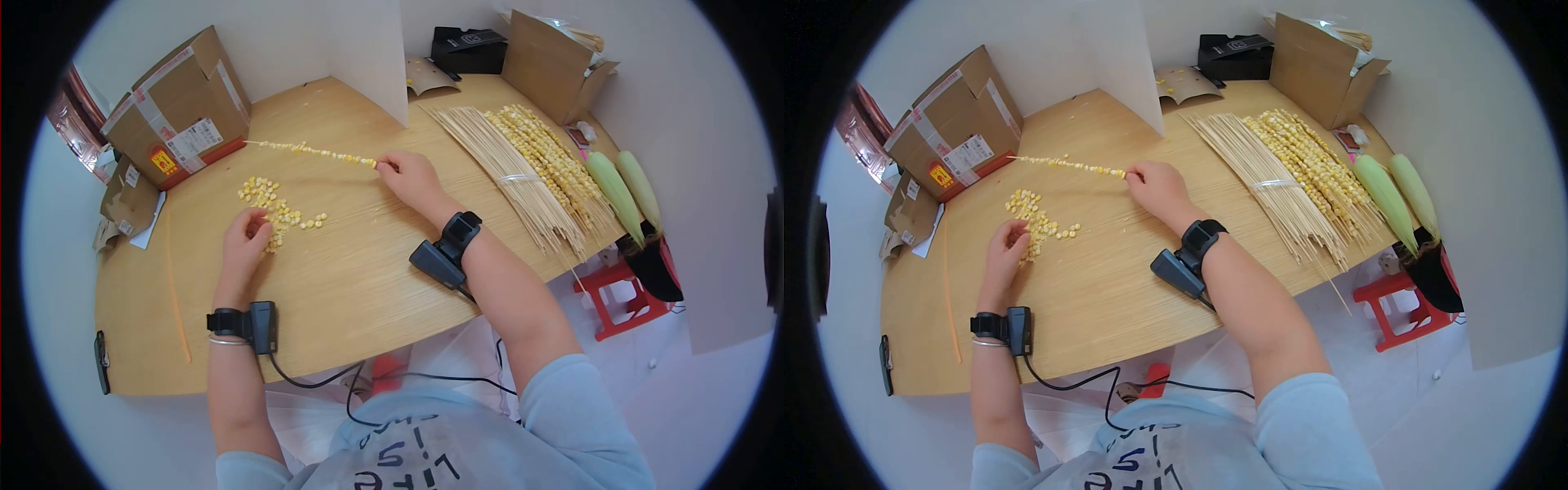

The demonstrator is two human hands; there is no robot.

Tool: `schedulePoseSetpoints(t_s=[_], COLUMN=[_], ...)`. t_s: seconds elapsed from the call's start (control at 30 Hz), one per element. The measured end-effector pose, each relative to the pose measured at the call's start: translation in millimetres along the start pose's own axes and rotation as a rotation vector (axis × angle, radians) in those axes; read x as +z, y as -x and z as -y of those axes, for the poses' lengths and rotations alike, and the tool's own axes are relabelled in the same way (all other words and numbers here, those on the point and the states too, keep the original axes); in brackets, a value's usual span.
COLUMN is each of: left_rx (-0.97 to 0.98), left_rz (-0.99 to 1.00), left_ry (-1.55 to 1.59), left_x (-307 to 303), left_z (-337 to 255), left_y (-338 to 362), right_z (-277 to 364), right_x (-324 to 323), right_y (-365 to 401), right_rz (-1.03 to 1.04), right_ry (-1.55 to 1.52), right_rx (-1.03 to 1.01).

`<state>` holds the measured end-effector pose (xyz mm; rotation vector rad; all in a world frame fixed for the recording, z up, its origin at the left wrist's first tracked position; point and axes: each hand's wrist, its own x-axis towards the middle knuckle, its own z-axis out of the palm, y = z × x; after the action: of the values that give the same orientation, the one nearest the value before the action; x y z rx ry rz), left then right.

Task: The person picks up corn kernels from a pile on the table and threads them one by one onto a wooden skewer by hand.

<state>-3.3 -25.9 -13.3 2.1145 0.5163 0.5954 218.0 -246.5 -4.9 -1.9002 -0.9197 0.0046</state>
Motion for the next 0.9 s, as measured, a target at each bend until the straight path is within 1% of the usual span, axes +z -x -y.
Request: schedulePoseSetpoints(t_s=[0.13, 0.2, 0.23, 0.3, 0.43, 0.47, 0.53, 0.6, 0.7, 0.8, 0.87, 0.9], left_rx=[0.047, 0.101, 0.090, 0.022, -0.020, -0.027, -0.034, -0.045, -0.066, -0.123, -0.127, -0.127], left_rz=[-0.032, -0.302, -0.302, -0.382, -0.368, -0.383, -0.402, -0.504, -0.505, -0.499, -0.512, -0.507], left_ry=[-0.006, -0.089, -0.097, 0.036, 0.127, 0.139, 0.152, 0.183, 0.272, 0.233, 0.187, 0.153], left_x=[6.9, 1.2, -2.8, -10.2, -12.8, -12.9, -13.0, -12.5, -15.5, -18.2, -17.6, -14.9], left_z=[-5.6, -2.7, 2.9, 18.6, 30.5, 31.0, 34.4, 40.7, 48.5, 45.7, 44.2, 42.5], left_y=[-4.9, -6.5, -7.9, -11.7, -13.6, -13.6, -14.8, -17.6, -20.7, -20.3, -22.6, -24.2], right_z=[-3.5, -5.6, -5.0, -6.4, -11.2, -11.3, -9.9, -10.8, -16.4, -22.9, -26.2, -25.9], right_x=[-0.2, 2.0, 2.4, 1.4, -9.0, -12.1, -24.4, -37.3, -49.8, -48.2, -44.2, -42.4], right_y=[-3.4, -4.8, -4.7, -5.7, -5.3, -2.4, 7.5, 17.0, 28.6, 34.2, 37.6, 37.7], right_rz=[0.037, 0.071, 0.080, 0.100, 0.163, 0.136, 0.142, 0.143, 0.153, 0.166, 0.123, 0.138], right_ry=[-0.030, 0.050, 0.041, 0.098, -0.021, -0.041, -0.020, 0.001, 0.008, -0.047, -0.016, -0.020], right_rx=[0.032, 0.007, 0.011, 0.010, 0.048, 0.038, 0.051, 0.063, 0.061, 0.044, 0.030, 0.018])
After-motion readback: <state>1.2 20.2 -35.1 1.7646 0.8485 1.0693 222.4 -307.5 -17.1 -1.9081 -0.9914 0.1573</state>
